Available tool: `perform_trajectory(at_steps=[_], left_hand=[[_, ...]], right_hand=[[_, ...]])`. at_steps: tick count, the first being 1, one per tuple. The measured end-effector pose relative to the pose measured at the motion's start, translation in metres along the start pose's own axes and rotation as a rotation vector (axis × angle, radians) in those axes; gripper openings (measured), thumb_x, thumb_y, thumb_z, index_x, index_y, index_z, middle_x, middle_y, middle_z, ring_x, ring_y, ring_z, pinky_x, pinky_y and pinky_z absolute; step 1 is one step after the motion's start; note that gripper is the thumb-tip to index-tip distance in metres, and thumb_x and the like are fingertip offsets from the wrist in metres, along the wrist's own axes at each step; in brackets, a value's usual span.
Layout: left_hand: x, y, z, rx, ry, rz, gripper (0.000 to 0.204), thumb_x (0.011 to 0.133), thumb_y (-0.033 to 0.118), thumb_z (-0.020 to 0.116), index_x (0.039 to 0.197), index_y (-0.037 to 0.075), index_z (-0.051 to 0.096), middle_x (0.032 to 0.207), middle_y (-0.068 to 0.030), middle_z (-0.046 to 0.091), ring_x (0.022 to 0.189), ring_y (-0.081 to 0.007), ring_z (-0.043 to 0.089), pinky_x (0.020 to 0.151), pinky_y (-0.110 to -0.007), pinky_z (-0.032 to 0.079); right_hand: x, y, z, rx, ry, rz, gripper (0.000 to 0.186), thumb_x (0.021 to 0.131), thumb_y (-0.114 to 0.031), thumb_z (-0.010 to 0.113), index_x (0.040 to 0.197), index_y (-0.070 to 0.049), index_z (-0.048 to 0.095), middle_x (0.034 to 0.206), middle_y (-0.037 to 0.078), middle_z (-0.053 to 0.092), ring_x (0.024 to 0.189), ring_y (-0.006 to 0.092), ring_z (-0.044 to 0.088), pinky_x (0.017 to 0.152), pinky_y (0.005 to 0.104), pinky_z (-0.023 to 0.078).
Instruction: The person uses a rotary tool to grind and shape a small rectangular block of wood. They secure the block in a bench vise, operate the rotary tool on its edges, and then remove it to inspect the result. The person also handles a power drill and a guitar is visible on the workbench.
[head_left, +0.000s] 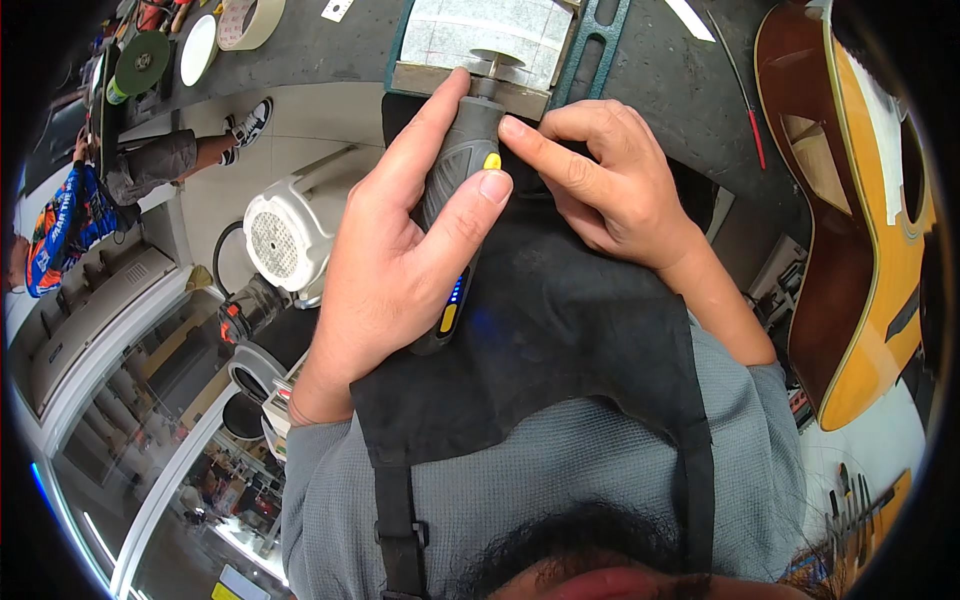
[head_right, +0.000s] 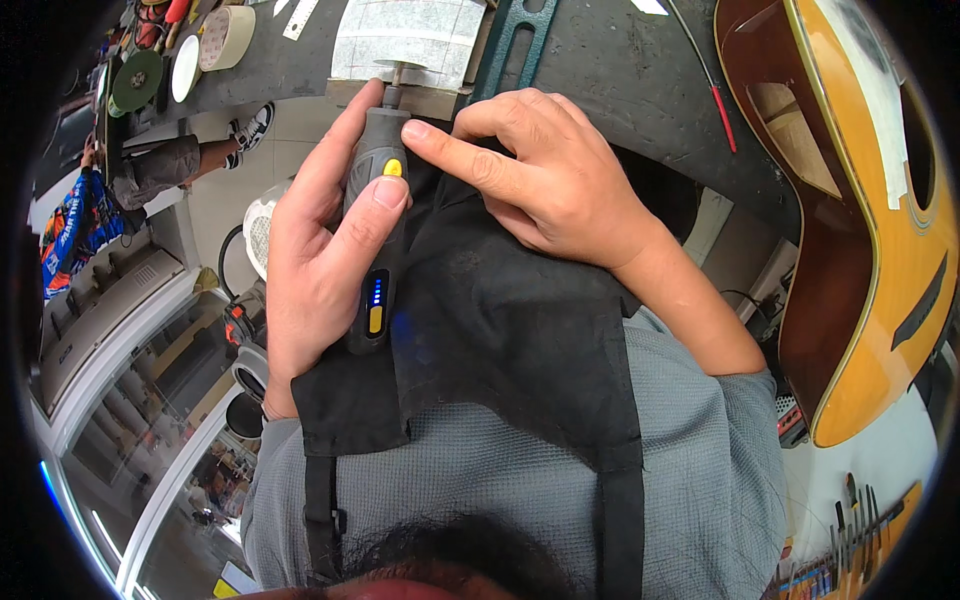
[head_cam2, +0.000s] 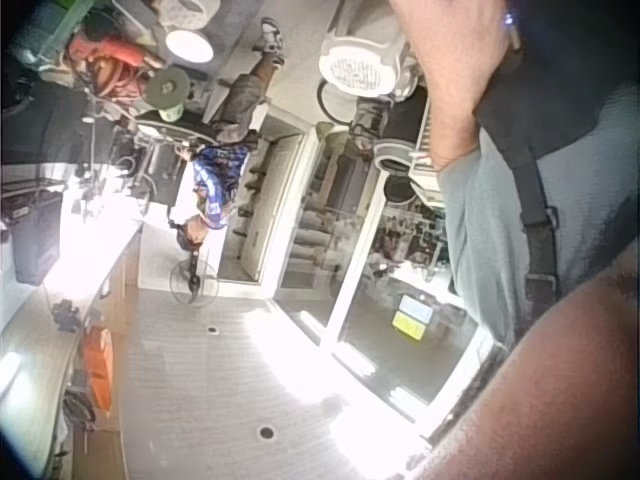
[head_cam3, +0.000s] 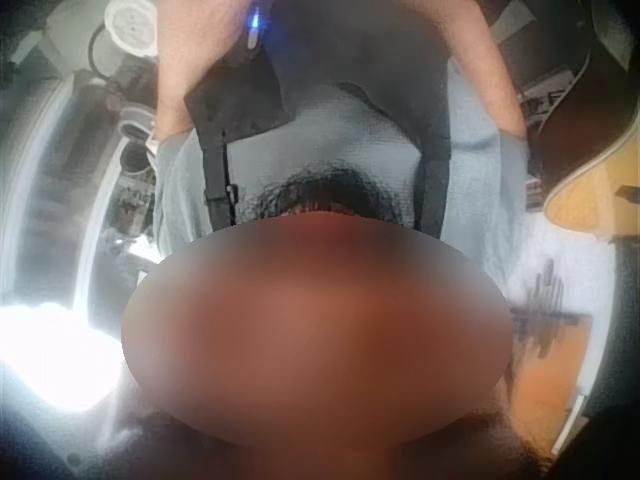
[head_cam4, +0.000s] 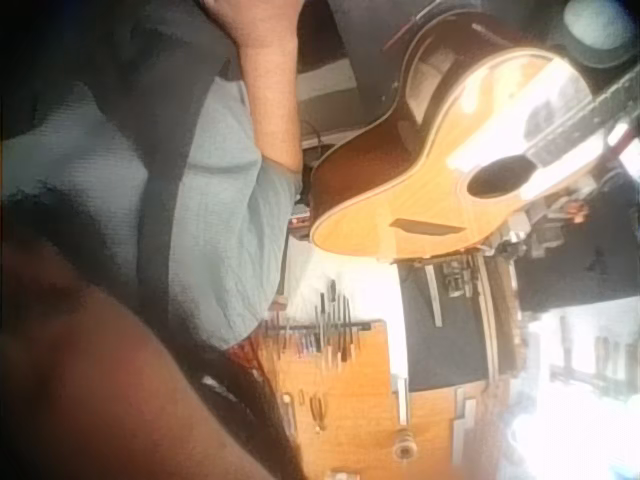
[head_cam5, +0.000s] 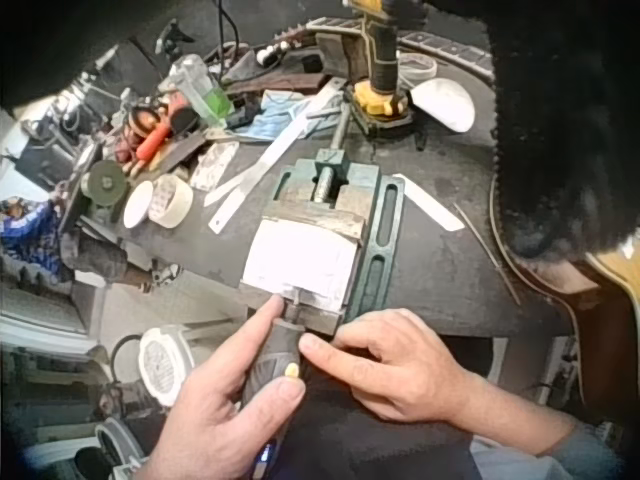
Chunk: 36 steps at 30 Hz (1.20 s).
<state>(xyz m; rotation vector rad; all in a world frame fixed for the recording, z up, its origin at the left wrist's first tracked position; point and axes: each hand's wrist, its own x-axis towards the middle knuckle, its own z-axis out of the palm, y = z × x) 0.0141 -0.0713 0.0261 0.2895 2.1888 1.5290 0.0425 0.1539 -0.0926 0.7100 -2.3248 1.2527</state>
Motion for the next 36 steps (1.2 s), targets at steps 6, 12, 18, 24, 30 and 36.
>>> perform_trajectory(at_steps=[6,12,18,24,30,36], left_hand=[[-0.0003,0.0029,0.0001,-0.014,-0.006,-0.027,0.073,0.109,0.016,0.071,0.171,-0.009,0.043,0.167,-0.0221,0.055,0.155,-0.0251,0.053,0.129,-0.036,0.038],[-0.0005,0.0064,-0.0002,0.008,-0.008,-0.038,0.073,0.109,0.016,0.071,0.171,-0.009,0.042,0.167,-0.0225,0.055,0.155,-0.0255,0.052,0.130,-0.036,0.037],[-0.0009,0.0081,0.0008,-0.016,-0.007,-0.053,0.072,0.109,0.015,0.070,0.171,-0.009,0.042,0.167,-0.0223,0.055,0.155,-0.0252,0.053,0.130,-0.036,0.037],[-0.0005,0.0101,0.0010,-0.010,-0.010,-0.063,0.071,0.110,0.015,0.070,0.172,-0.008,0.043,0.164,-0.0212,0.058,0.151,-0.0238,0.056,0.127,-0.035,0.040],[-0.0005,0.0070,0.0012,-0.048,-0.005,-0.053,0.070,0.111,0.015,0.070,0.172,-0.008,0.043,0.161,-0.0196,0.060,0.146,-0.0216,0.059,0.125,-0.033,0.042],[-0.0008,0.0075,0.0009,-0.031,-0.008,-0.053,0.070,0.111,0.017,0.069,0.172,-0.007,0.043,0.161,-0.0191,0.060,0.145,-0.0210,0.059,0.124,-0.033,0.042]], right_hand=[[0.0007,-0.0007,-0.0004,0.003,0.005,-0.001,0.074,0.085,-0.001,0.080,0.155,-0.022,0.073,0.120,0.003,0.068,0.102,0.0275,0.067,0.091,0.0435,0.054],[0.0007,-0.0007,-0.0001,0.006,0.009,-0.003,0.073,0.085,-0.001,0.080,0.155,-0.022,0.073,0.120,0.003,0.068,0.101,0.0274,0.067,0.091,0.0436,0.053],[0.0012,-0.0003,-0.0006,-0.002,0.006,-0.008,0.072,0.086,-0.003,0.080,0.154,-0.022,0.073,0.120,0.003,0.068,0.101,0.0272,0.067,0.090,0.0435,0.053],[0.0008,-0.0002,-0.0006,-0.003,0.006,-0.006,0.072,0.086,-0.002,0.080,0.154,-0.022,0.073,0.120,0.003,0.068,0.101,0.0273,0.067,0.090,0.0435,0.053],[0.0014,-0.0006,-0.0007,-0.005,0.009,-0.008,0.072,0.085,-0.002,0.080,0.154,-0.021,0.074,0.120,0.003,0.069,0.101,0.0273,0.067,0.090,0.0434,0.053],[0.0015,-0.0006,-0.0009,0.000,0.011,-0.010,0.071,0.085,-0.001,0.080,0.154,-0.021,0.074,0.119,0.003,0.069,0.101,0.0273,0.068,0.090,0.0435,0.053]])
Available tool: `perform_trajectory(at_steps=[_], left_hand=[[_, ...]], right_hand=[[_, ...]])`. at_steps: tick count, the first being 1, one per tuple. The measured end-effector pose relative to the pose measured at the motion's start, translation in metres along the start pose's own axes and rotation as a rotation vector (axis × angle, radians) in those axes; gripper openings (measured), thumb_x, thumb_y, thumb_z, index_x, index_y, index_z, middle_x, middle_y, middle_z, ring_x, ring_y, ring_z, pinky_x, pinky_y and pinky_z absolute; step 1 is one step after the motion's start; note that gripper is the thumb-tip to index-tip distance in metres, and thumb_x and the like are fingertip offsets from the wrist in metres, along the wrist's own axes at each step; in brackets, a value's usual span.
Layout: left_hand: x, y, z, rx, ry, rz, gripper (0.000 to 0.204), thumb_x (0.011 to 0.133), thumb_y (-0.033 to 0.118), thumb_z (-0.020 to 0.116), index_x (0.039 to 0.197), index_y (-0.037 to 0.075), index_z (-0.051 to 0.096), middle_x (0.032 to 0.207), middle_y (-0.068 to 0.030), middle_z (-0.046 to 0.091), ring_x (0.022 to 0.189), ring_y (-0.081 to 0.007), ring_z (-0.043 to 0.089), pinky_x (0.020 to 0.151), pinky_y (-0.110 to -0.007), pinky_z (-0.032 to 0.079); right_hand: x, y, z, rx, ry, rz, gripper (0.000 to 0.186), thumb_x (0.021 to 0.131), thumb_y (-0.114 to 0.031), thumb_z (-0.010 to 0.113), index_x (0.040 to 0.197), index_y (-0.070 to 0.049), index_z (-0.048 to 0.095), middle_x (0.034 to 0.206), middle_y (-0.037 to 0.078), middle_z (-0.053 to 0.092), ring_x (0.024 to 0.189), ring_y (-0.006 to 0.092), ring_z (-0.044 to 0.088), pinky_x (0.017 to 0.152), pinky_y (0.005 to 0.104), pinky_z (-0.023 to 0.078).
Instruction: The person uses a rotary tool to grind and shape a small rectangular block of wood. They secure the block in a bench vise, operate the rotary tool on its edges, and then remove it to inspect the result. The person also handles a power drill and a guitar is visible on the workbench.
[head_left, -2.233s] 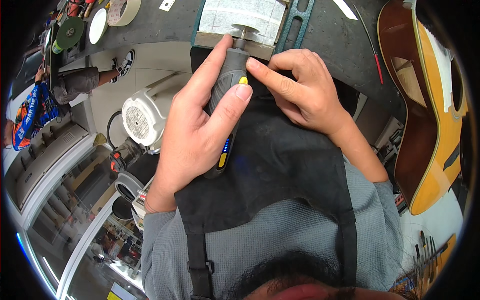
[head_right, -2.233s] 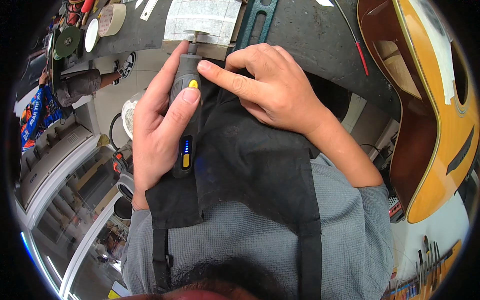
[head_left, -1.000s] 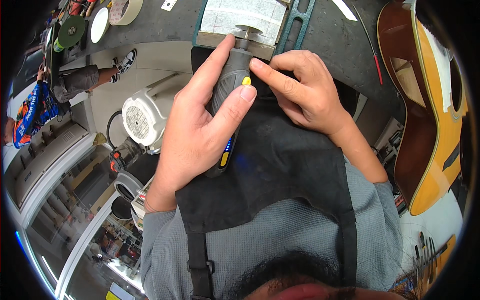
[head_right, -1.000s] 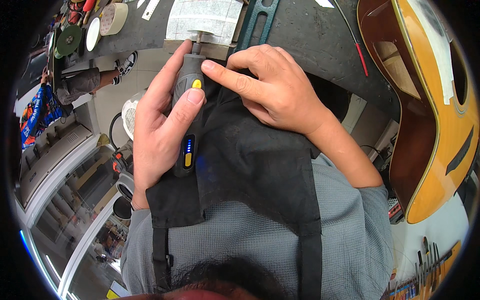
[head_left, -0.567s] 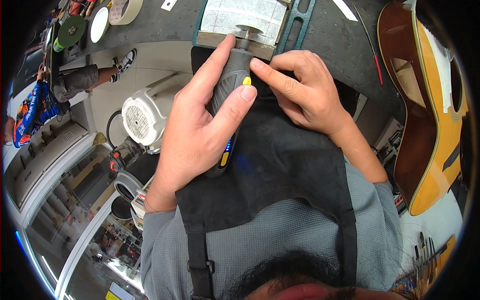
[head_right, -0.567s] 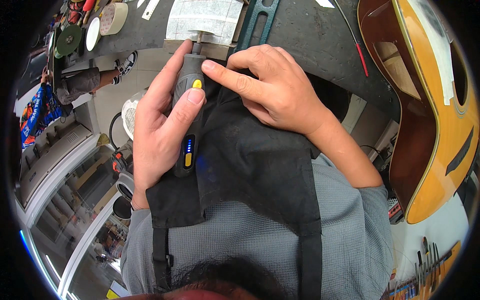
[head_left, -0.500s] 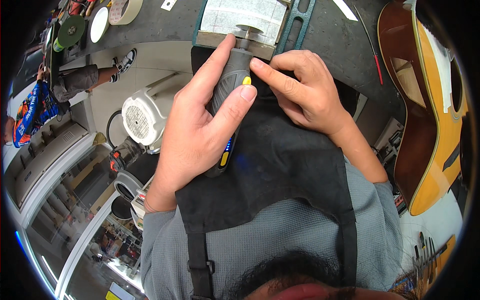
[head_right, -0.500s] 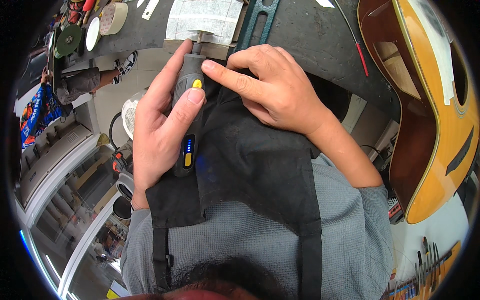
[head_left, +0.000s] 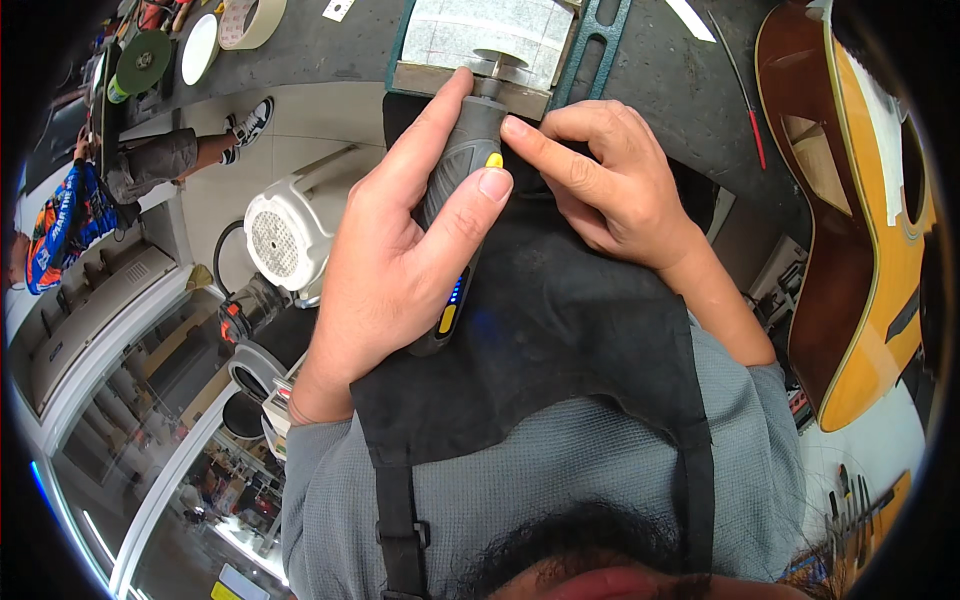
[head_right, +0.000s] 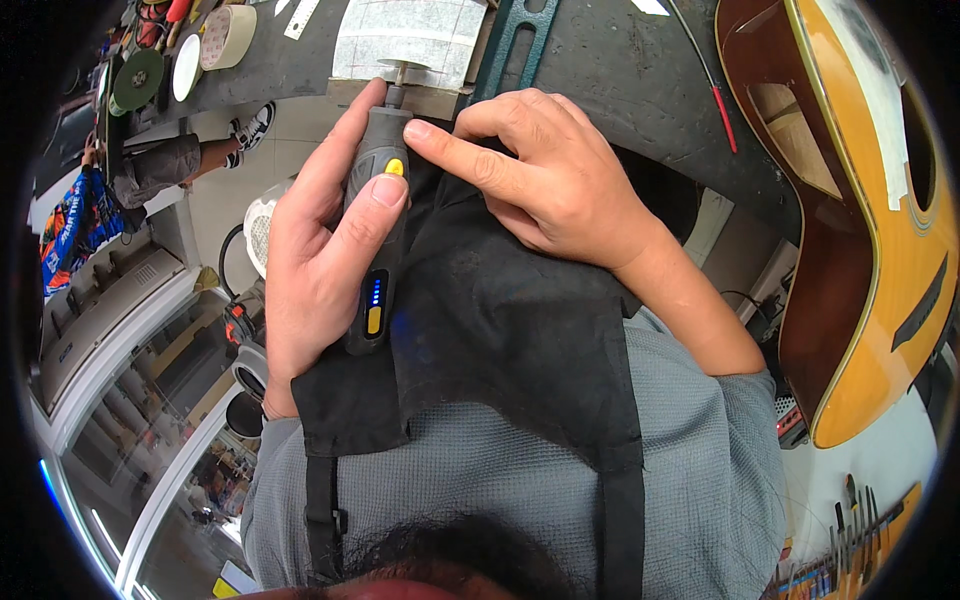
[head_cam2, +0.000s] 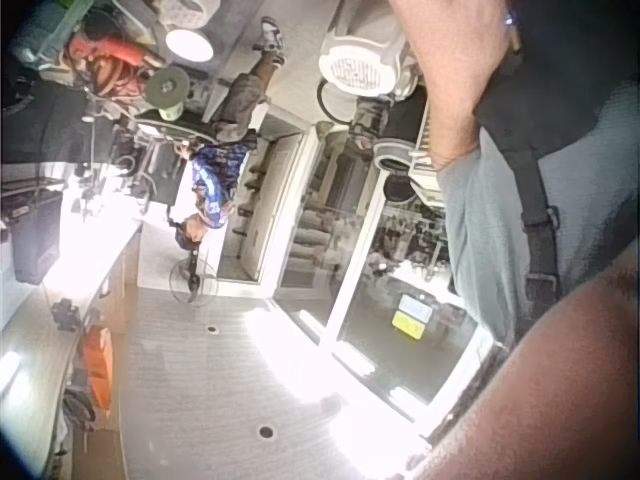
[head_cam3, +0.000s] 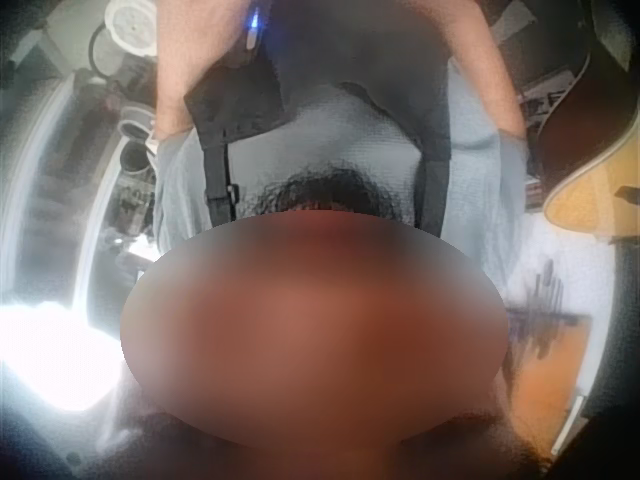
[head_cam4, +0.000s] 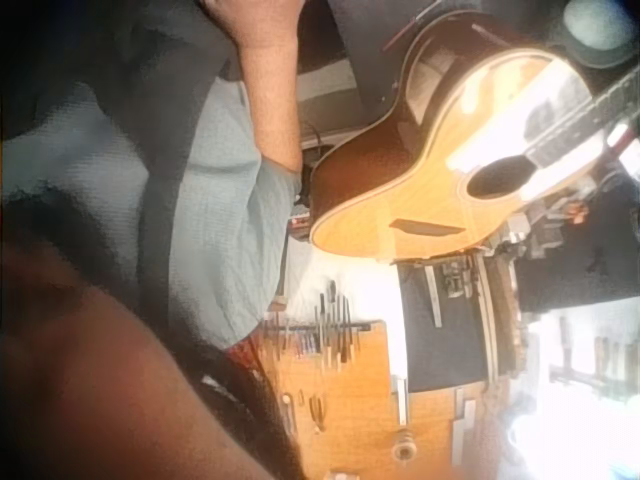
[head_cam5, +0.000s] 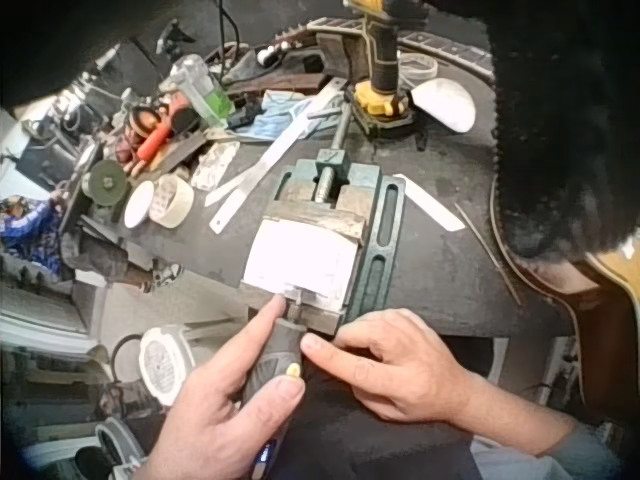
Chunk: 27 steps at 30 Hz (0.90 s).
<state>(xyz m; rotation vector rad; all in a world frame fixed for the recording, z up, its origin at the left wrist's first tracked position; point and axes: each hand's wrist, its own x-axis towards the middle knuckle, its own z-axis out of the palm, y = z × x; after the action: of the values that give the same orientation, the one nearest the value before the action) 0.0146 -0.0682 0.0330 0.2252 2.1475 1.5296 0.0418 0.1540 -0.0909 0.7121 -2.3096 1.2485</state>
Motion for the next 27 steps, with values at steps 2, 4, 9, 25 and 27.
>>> perform_trajectory(at_steps=[2,4,9,25,27], left_hand=[[-0.0001,0.0009,0.0001,-0.005,-0.004,-0.010,0.070,0.112,0.017,0.069,0.172,-0.007,0.043,0.161,-0.0192,0.060,0.145,-0.0210,0.059,0.124,-0.033,0.042],[-0.0005,0.0028,0.0006,-0.008,-0.004,-0.018,0.070,0.112,0.017,0.069,0.172,-0.007,0.043,0.161,-0.0192,0.060,0.146,-0.0211,0.059,0.125,-0.033,0.042],[-0.0002,0.0019,0.0010,-0.008,-0.002,-0.015,0.070,0.111,0.018,0.069,0.172,-0.007,0.043,0.161,-0.0190,0.060,0.145,-0.0211,0.059,0.125,-0.033,0.042],[-0.0005,0.0070,0.0010,0.002,-0.018,-0.035,0.071,0.112,0.020,0.069,0.172,-0.007,0.043,0.155,-0.0175,0.064,0.140,-0.0190,0.061,0.122,-0.032,0.043],[-0.0011,0.0070,0.0013,-0.009,-0.020,-0.049,0.071,0.112,0.020,0.069,0.172,-0.007,0.042,0.156,-0.0177,0.064,0.141,-0.0192,0.060,0.122,-0.032,0.043]], right_hand=[[-0.0006,0.0003,0.0001,0.001,0.001,-0.001,0.072,0.085,-0.001,0.080,0.154,-0.021,0.074,0.119,0.003,0.069,0.101,0.0274,0.067,0.090,0.0435,0.053],[-0.0003,0.0000,-0.0002,0.001,0.000,-0.001,0.072,0.085,-0.001,0.080,0.154,-0.021,0.073,0.119,0.003,0.069,0.100,0.0275,0.067,0.089,0.0435,0.053],[-0.0012,0.0003,0.0006,0.008,0.002,0.005,0.072,0.085,-0.001,0.081,0.153,-0.021,0.074,0.120,0.003,0.069,0.100,0.0274,0.067,0.089,0.0432,0.053],[-0.0012,0.0000,-0.0003,0.022,0.009,0.004,0.073,0.083,-0.001,0.080,0.154,-0.020,0.073,0.121,0.004,0.069,0.102,0.0280,0.068,0.091,0.0439,0.054],[-0.0012,0.0000,0.0003,0.024,0.013,0.004,0.074,0.083,0.000,0.080,0.154,-0.020,0.073,0.121,0.004,0.069,0.102,0.0282,0.068,0.091,0.0442,0.054]])
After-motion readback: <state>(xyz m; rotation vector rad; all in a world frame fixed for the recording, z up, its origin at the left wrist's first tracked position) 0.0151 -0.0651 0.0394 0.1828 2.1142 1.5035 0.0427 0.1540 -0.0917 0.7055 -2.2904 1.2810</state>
